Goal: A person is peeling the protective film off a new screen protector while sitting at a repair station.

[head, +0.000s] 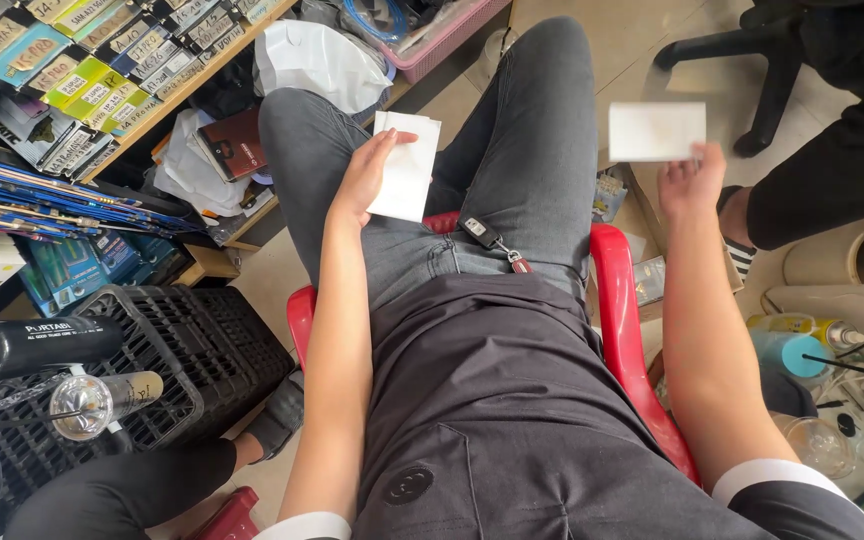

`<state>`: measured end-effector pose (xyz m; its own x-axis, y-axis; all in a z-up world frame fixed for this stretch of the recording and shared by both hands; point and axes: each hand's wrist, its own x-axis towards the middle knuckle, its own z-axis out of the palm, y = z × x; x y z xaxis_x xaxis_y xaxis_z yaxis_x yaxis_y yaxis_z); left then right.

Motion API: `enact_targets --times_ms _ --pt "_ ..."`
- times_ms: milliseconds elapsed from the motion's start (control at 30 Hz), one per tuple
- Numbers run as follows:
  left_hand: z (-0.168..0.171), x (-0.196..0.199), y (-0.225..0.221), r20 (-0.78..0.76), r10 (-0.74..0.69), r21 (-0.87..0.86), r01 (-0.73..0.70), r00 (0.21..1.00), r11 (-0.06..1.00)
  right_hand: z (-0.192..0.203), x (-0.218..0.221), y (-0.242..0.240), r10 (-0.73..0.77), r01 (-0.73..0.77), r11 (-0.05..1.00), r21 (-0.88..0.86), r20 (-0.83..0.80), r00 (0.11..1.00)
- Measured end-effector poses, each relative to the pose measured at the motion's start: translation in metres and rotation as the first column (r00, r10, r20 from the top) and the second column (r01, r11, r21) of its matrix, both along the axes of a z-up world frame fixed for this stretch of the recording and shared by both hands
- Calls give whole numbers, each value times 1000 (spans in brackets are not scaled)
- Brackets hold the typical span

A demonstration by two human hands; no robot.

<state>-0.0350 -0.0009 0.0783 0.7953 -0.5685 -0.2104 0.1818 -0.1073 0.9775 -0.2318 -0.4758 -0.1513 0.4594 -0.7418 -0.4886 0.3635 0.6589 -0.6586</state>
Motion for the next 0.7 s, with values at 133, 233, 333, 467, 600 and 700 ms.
enact_targets --times_ms 133,233,333,467,600,700 --pt "10 -6 -1 0 -5 8 5 1000 1000 -147 -61 -26 81 -105 987 -118 -192 978" --pt "12 -6 -1 5 -25 26 25 1000 999 -205 -93 -19 0 -106 983 -151 -574 819" --pt "3 -1 -2 -2 -17 15 17 1000 1000 -192 -111 15 11 -260 938 -227 -734 679" --pt "-3 3 -1 -25 -16 19 17 1000 1000 -136 -117 65 114 -536 829 -159 -891 440" --pt "-13 8 0 -23 -13 15 13 1000 1000 -148 -117 67 117 -748 657 -94 -968 224" --pt "-10 7 0 -37 -20 26 21 999 999 -120 -119 69 168 -779 627 -25 -972 167"
